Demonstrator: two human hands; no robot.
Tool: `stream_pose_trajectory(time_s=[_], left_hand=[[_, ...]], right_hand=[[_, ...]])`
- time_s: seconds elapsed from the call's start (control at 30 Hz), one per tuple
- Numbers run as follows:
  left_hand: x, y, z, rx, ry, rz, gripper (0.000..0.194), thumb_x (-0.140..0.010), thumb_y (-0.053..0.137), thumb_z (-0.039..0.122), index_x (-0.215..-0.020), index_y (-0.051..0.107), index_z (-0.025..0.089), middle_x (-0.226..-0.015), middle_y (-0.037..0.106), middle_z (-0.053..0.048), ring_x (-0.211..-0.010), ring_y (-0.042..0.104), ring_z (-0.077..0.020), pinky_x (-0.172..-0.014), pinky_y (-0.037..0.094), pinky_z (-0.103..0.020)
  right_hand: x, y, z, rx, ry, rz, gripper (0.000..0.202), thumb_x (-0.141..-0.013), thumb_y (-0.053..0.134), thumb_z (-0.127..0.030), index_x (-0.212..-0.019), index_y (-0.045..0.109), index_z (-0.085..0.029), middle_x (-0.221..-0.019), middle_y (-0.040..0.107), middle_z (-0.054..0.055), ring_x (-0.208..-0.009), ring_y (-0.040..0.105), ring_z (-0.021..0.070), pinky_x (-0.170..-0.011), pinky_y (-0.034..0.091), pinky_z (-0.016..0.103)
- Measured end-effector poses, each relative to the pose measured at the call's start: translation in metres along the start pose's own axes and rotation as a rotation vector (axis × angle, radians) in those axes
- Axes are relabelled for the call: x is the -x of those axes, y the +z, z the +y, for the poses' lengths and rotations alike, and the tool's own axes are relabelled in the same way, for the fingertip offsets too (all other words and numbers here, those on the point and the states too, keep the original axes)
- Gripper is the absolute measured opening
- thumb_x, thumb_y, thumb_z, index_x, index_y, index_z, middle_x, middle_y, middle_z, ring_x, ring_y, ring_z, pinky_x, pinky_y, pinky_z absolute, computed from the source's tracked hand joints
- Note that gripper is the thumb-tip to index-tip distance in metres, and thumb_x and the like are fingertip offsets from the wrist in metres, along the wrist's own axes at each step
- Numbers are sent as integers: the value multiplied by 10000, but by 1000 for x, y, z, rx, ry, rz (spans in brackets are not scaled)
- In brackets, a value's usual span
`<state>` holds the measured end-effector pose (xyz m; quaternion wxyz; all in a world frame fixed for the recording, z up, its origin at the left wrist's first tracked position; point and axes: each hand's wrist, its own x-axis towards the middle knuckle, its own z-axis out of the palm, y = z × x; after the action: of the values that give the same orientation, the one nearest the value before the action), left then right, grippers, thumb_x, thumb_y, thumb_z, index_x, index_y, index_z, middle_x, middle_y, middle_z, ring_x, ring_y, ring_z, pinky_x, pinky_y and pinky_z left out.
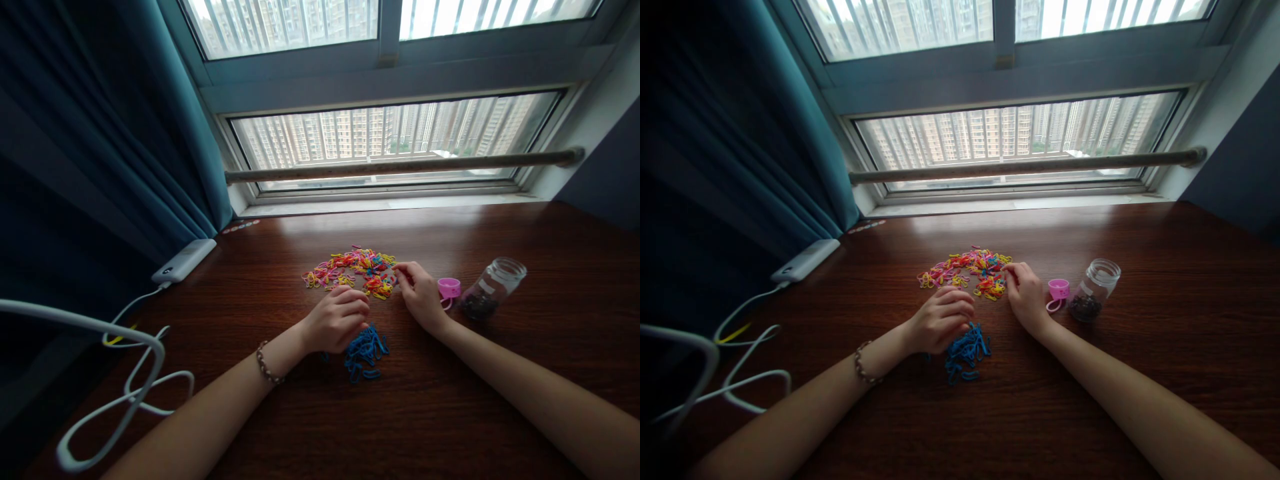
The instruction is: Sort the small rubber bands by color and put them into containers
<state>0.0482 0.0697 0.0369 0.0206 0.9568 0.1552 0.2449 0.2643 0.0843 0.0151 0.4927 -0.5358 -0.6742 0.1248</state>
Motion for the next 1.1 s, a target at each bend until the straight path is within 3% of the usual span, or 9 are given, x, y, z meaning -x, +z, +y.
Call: stream_pose_trajectory(time_s=[0.13,0.23,0.3,0.37,0.53,0.67,0.97,1.03,1.1], left_hand=[[4,2,-17,-47,-232,106,176,-851,416,216,-867,589,190,-939,646,-54,-1056,509,-196,-945,343,-371],[5,5,-30,-85,-432,174,252,-877,363,238,-1030,559,197,-1093,606,-59,-1172,435,-194,-1013,285,-398],[3,7,-35,-111,-508,135,331,-887,344,264,-1189,466,212,-1222,536,-58,-1252,347,-200,-1058,190,-455],[1,8,-39,-138,-537,53,420,-889,339,293,-1305,334,229,-1306,465,-53,-1301,265,-210,-1069,81,-517],[-3,11,-40,-209,-529,-170,509,-892,294,416,-1371,196,272,-1376,378,-26,-1342,143,-216,-1058,-41,-547],[-2,12,-39,-223,-570,-197,512,-895,257,450,-1370,197,270,-1376,378,-25,-1341,145,-215,-1054,-54,-554],[2,15,-38,-300,-656,12,462,-887,329,412,-1281,374,174,-1260,502,-109,-1288,270,-254,-1038,21,-593],[1,13,-37,-312,-613,19,444,-885,350,382,-1279,386,181,-1284,476,-111,-1296,251,-260,-1046,37,-574],[0,11,-36,-269,-519,-45,440,-893,341,349,-1310,348,208,-1324,437,-91,-1310,224,-249,-1056,53,-553]], right_hand=[[10,0,-14,-49,-92,-65,171,-842,416,-197,-867,585,-192,-838,598,63,-797,561,189,-717,443,308],[22,-1,-33,-128,-349,-338,206,-859,390,-173,-946,574,-206,-870,599,59,-812,561,162,-727,456,278],[29,-1,-43,-147,-533,-548,233,-865,390,-172,-1025,556,-202,-908,603,65,-820,560,151,-729,462,266],[31,1,-47,-122,-620,-620,248,-864,399,-174,-1068,540,-190,-945,605,76,-851,554,158,-756,462,281],[20,9,-31,-12,-453,-363,241,-866,386,-160,-1049,541,-174,-998,589,102,-947,532,193,-837,448,352],[8,13,-10,76,-297,-225,248,-858,376,-148,-1037,547,-164,-1001,590,110,-985,520,216,-877,438,395],[9,19,6,241,-303,-329,303,-852,369,-134,-1074,575,-146,-1161,554,118,-1180,383,239,-1004,344,442],[10,19,4,238,-341,-390,318,-847,375,-123,-1100,567,-148,-1193,544,107,-1204,364,235,-1018,331,439],[10,17,2,218,-389,-458,345,-842,385,-117,-1148,542,-154,-1236,522,93,-1229,342,231,-1024,326,436]])
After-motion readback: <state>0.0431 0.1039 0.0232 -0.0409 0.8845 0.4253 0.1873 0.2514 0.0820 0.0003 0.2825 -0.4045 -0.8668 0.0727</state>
